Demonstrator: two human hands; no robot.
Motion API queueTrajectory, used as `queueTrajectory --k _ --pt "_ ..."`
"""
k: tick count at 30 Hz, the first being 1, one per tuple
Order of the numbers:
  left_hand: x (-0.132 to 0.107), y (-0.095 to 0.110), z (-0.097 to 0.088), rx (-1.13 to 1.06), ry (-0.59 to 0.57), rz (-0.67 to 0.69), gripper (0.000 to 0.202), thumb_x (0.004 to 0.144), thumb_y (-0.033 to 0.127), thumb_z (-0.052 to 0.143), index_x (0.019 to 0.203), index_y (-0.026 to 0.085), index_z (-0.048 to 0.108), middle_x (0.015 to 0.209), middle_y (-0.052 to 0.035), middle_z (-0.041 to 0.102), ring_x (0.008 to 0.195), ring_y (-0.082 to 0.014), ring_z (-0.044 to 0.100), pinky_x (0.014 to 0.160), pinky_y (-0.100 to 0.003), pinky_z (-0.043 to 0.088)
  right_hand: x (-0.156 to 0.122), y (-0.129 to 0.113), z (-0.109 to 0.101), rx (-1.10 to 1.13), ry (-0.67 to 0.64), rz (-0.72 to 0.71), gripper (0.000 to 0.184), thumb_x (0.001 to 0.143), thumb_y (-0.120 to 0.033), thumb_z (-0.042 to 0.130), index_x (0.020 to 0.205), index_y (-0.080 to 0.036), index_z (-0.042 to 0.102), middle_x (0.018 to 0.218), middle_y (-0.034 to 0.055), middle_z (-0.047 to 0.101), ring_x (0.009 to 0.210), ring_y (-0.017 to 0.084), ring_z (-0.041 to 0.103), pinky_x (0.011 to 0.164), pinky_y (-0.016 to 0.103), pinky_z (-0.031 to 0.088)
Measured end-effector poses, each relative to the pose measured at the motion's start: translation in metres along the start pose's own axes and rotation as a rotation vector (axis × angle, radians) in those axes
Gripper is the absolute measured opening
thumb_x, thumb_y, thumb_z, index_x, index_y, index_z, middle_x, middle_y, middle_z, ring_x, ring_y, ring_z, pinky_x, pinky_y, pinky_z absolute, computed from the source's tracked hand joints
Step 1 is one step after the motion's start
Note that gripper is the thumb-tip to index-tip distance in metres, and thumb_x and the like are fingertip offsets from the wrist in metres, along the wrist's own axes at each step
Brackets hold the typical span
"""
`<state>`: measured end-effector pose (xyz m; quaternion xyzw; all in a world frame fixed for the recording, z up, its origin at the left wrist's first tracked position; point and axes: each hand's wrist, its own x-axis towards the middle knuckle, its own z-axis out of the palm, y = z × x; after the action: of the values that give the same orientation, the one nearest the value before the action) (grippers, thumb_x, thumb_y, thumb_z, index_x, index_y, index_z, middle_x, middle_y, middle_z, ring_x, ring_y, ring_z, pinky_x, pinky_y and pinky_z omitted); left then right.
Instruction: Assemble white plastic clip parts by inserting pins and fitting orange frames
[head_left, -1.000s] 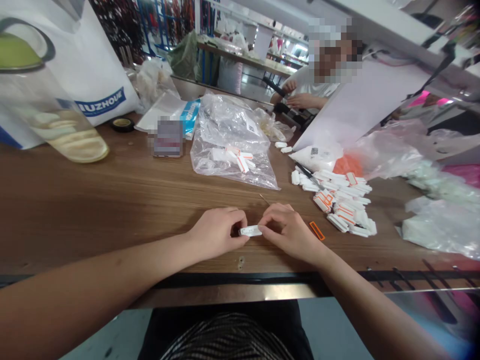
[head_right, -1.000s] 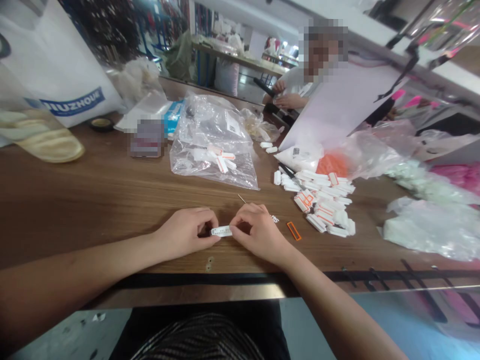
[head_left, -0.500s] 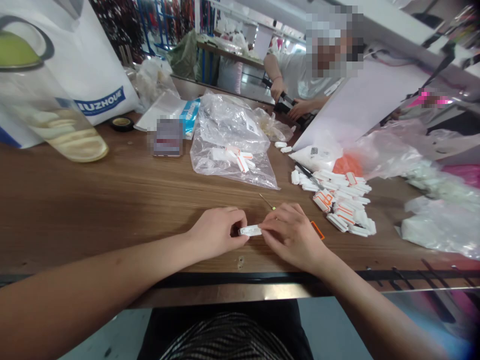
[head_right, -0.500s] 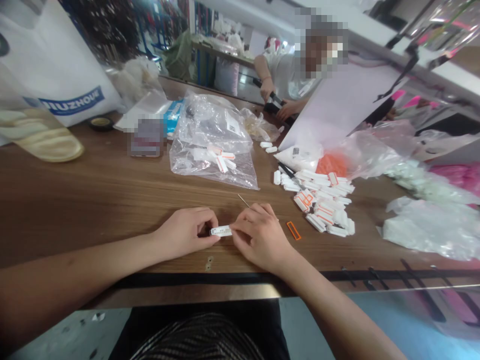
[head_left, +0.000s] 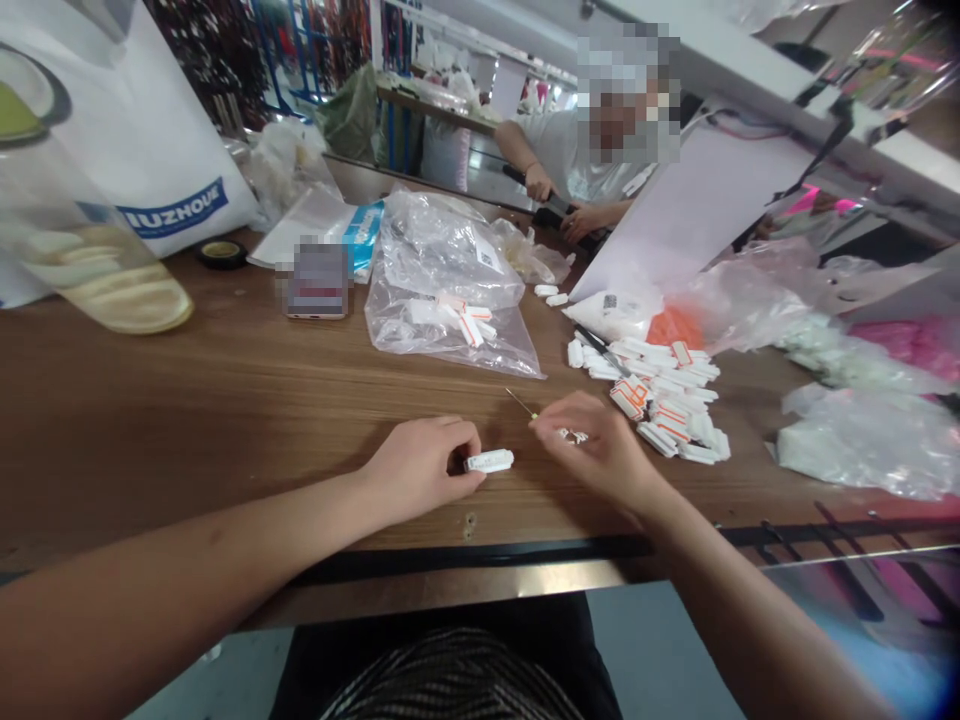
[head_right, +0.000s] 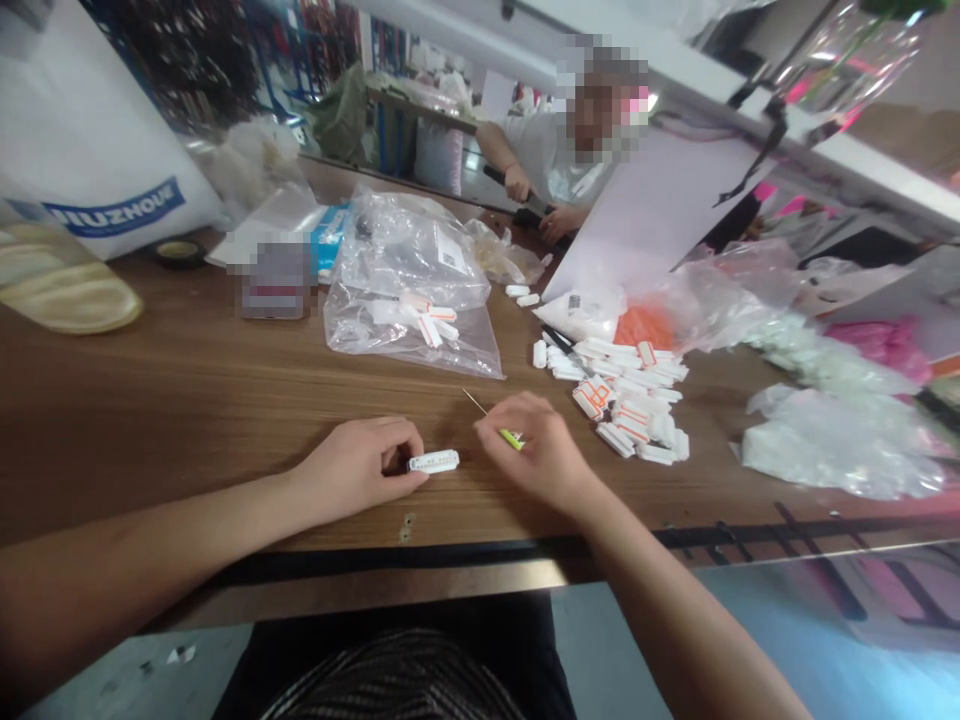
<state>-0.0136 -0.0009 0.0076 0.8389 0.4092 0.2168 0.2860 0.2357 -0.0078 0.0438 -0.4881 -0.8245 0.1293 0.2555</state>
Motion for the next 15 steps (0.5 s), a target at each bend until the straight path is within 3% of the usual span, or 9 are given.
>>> queueTrajectory --k 2,4,6,11,15 --pt "0.000 -0.001 0.000 0.003 -0.005 0.005 0.011 0.078 0.031 0.064 0.079 0.021 0.061 0.073 0.0023 0.061 0.062 -0.0124 0.052 0.059 -0.026 0.037 0.006 0.023 -0.011 -0.068 0.033 0.187 0.021 0.088 -0.032 0.058 0.079 -0.021 0.074 0.083 0.0048 0.074 0.079 0.020 0.067 0.073 0.032 0.049" --pt "0.000 -0.001 0.001 0.003 -0.011 0.002 0.011 0.078 0.032 0.064 0.080 0.021 0.062 0.074 0.0022 0.061 0.062 -0.0123 0.052 0.058 -0.026 0.036 0.011 0.043 -0.018 -0.189 -0.038 0.346 0.019 0.084 -0.031 0.060 0.075 -0.021 0.075 0.079 0.0037 0.075 0.073 0.020 0.068 0.065 0.029 0.049" --pt "0.000 -0.002 0.001 0.005 -0.010 -0.001 0.012 0.078 0.032 0.065 0.080 0.021 0.062 0.074 0.0024 0.062 0.061 -0.0123 0.052 0.058 -0.026 0.036 0.014 0.056 -0.018 -0.237 -0.137 0.408 0.018 0.081 -0.031 0.062 0.077 -0.022 0.077 0.077 0.0022 0.076 0.070 0.020 0.069 0.060 0.027 0.049" --pt "0.000 -0.001 0.001 0.008 -0.011 -0.006 0.011 0.078 0.031 0.065 0.080 0.021 0.062 0.074 0.0026 0.061 0.061 -0.0122 0.051 0.059 -0.026 0.036 0.017 0.062 -0.010 -0.293 -0.226 0.357 0.018 0.080 -0.034 0.063 0.078 -0.023 0.077 0.076 0.0017 0.076 0.069 0.019 0.069 0.059 0.026 0.048" --pt "0.000 0.000 0.000 -0.004 -0.021 -0.011 0.011 0.079 0.031 0.065 0.080 0.021 0.062 0.075 0.0027 0.061 0.061 -0.0120 0.051 0.059 -0.026 0.036 0.022 0.058 -0.012 -0.391 -0.275 0.237 0.016 0.079 -0.026 0.061 0.073 -0.022 0.075 0.077 0.0028 0.075 0.071 0.019 0.067 0.069 0.028 0.047"
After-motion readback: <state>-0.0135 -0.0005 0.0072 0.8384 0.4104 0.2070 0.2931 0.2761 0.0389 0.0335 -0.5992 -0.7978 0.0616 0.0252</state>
